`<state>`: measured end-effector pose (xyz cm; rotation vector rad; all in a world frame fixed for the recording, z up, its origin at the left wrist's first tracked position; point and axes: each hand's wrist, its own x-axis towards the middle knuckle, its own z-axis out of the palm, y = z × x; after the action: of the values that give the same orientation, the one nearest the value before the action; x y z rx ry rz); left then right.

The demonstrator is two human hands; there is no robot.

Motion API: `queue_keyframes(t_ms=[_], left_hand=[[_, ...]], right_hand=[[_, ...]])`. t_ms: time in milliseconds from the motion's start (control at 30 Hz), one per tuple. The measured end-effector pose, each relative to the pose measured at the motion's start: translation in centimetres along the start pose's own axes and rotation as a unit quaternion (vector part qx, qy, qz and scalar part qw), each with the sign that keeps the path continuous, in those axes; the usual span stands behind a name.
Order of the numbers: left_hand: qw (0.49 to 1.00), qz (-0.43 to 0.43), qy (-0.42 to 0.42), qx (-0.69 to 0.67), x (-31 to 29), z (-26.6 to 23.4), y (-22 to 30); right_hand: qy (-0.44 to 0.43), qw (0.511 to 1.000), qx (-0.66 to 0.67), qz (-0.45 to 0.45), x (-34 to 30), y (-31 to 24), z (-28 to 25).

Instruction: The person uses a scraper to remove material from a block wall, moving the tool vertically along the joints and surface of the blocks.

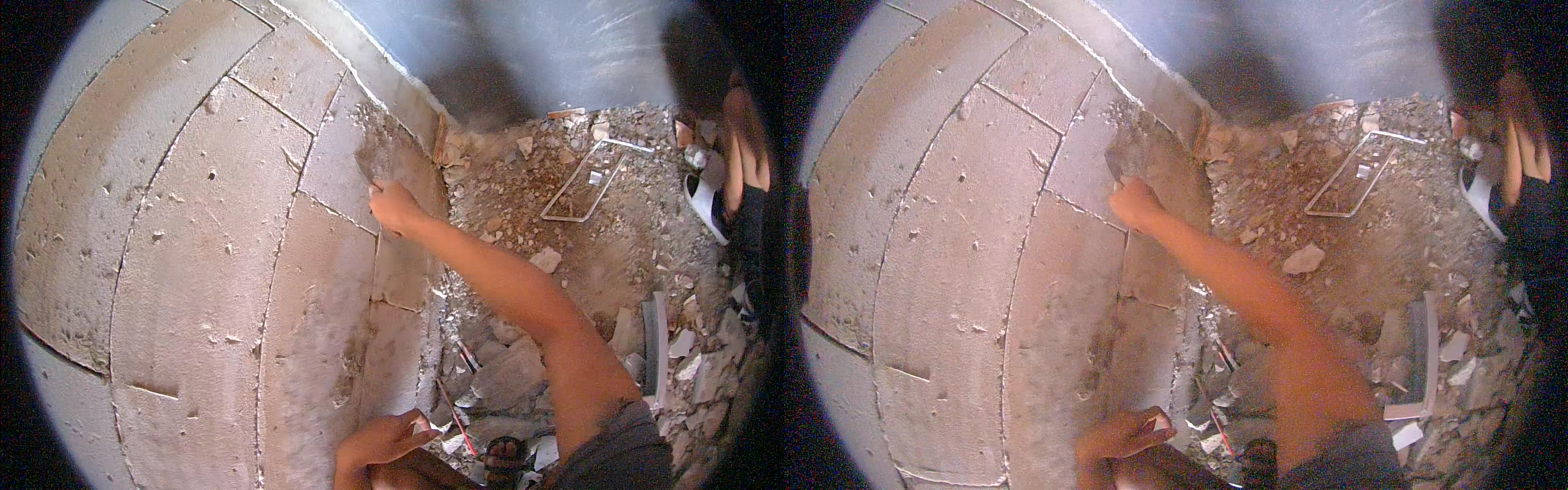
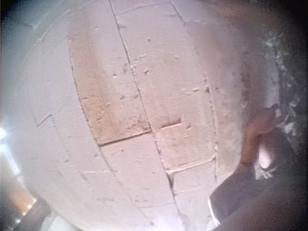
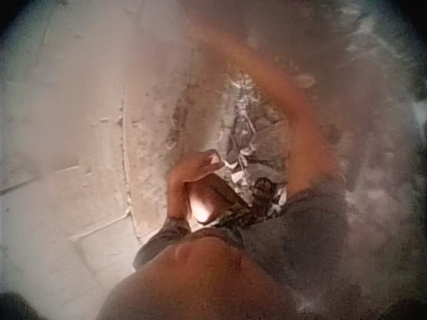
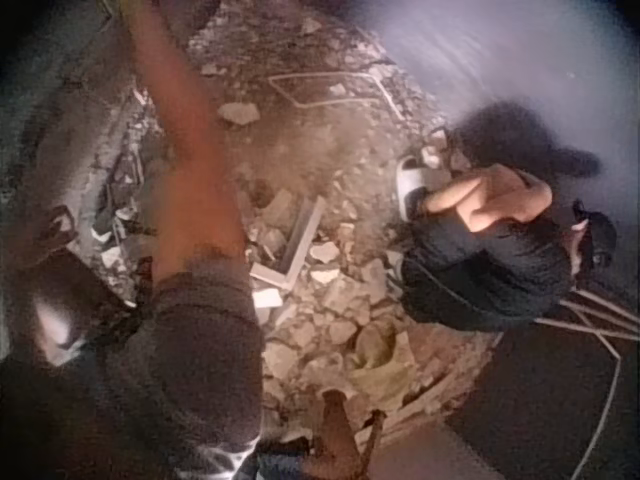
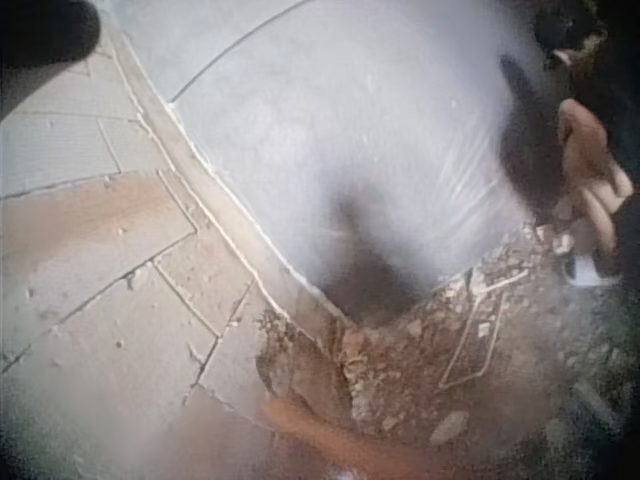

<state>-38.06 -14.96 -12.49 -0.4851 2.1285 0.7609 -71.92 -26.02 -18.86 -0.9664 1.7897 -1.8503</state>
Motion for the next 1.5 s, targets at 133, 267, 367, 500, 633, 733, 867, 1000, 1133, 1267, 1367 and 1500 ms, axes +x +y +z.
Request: queue_keyframes(t_ms=[133, 267, 367, 500, 633, 733, 867, 1000, 1133, 1267, 1367, 1500], left_hand=[[1.000, 0.006, 0.004, 0.001, -0.4, -0.2, 0.4], [0.998, 0.047, 0.040, -0.007, 0.3, 0.7, -0.4], [0.998, 0.034, 0.025, -0.052, 0.8, 1.3, -1.4], [0.997, 0.045, 0.050, -0.028, 0.3, 0.8, -0.7], [0.999, -0.050, 0.004, 0.001, -0.1, -0.1, 0.2], [0.999, 0.006, 0.047, 0.006, -0.5, 0.4, -0.9], [0.995, 0.095, 0.038, -0.016, 2.1, 1.2, -0.6], [0.999, -0.017, 0.037, 0.010, -1.1, -0.8, 0.4], [0.999, -0.045, 0.005, 0.024, -0.7, -1.2, 1.1], [1.000, -0.025, 0.001, -0.013, 0.3, -0.4, 0.3], [0.999, -0.022, -0.014, -0.032, 0.6, -0.2, 0.1], [0.999, -0.027, 0.002, -0.024, -0.5, -0.4, -0.4]], right_hand=[[0.010, 0.999, -0.004, 0.049, -2.8, -3.3, -1.3], [-0.017, 0.996, 0.043, 0.079, -3.1, -3.3, -2.0], [-0.018, 0.996, 0.014, 0.088, -2.8, -3.7, -2.4], [-0.019, 0.996, 0.038, 0.082, -4.4, -6.0, -2.9], [-0.032, 0.985, 0.121, 0.121, -5.4, -6.5, -1.6], [0.012, 0.984, 0.150, 0.097, -4.3, -4.9, 0.5], [0.001, 0.998, 0.049, -0.025, 3.4, 7.9, -1.4], [-0.061, 0.989, 0.099, 0.086, 0.2, 1.0, 1.7], [-0.001, 0.979, 0.138, 0.150, -4.1, -3.4, -0.8], [-0.043, 0.981, 0.087, 0.167, -2.9, -3.0, -2.6], [-0.021, 0.999, -0.018, 0.022, -1.2, 2.8, -2.1], [-0.061, 0.982, 0.092, 0.154, -3.9, -3.4, -2.6]])
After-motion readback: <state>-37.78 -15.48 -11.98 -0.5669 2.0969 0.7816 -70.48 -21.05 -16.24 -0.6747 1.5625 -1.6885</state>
